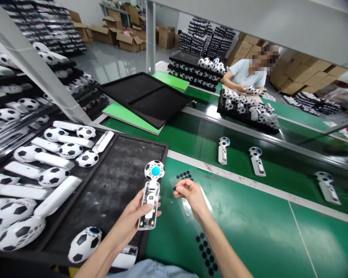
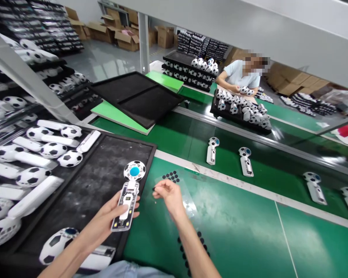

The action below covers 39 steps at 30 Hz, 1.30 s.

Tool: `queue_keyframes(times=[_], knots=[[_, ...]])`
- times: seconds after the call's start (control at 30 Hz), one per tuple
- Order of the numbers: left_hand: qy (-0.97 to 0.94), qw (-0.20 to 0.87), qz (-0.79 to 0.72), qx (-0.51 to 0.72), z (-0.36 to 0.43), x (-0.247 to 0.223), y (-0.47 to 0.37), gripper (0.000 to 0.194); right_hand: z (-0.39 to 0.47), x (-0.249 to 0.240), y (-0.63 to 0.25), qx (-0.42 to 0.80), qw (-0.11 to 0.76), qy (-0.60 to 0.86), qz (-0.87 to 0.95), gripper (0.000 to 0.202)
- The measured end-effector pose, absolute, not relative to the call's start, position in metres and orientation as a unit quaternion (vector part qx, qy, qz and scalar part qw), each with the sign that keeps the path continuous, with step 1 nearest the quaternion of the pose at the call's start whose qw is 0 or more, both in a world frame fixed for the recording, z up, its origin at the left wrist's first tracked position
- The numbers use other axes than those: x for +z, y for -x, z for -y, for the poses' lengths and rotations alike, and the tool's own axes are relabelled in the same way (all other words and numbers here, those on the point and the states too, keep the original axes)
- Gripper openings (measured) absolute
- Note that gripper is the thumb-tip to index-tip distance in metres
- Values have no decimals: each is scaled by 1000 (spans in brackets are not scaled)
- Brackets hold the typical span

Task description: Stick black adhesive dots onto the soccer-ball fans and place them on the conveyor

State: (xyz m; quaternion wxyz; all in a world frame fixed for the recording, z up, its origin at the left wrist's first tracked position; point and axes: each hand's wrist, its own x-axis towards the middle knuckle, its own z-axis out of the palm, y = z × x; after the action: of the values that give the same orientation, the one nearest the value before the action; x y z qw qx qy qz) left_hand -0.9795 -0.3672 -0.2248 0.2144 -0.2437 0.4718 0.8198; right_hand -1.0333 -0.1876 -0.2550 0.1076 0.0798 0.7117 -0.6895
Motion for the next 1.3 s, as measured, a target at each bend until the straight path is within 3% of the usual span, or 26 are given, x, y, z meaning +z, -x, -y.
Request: queue_keyframes(times=[0.17,0.3,0.43,0.7,1.07,1.3], knots=[[195,245,-527,790,362,-222,976,71,214,-214,1007,-717,122,-43,-685,10],[135,220,-565,783,360,-222,974,78,226,-202,995,-669,99,16,-737,10],[108,187,-633,743,359,-217,976,72,229,-201,989,-602,59,48,-795,13],[68,128,-698,701,359,-218,979,70,236,-206,984,-600,31,15,-800,12],[17,168,-724,669,364,-230,982,73,238,-212,982,-588,26,9,-808,14],[29,150,-695,702,362,-228,979,63,237,-213,969,-566,-68,49,-820,24]])
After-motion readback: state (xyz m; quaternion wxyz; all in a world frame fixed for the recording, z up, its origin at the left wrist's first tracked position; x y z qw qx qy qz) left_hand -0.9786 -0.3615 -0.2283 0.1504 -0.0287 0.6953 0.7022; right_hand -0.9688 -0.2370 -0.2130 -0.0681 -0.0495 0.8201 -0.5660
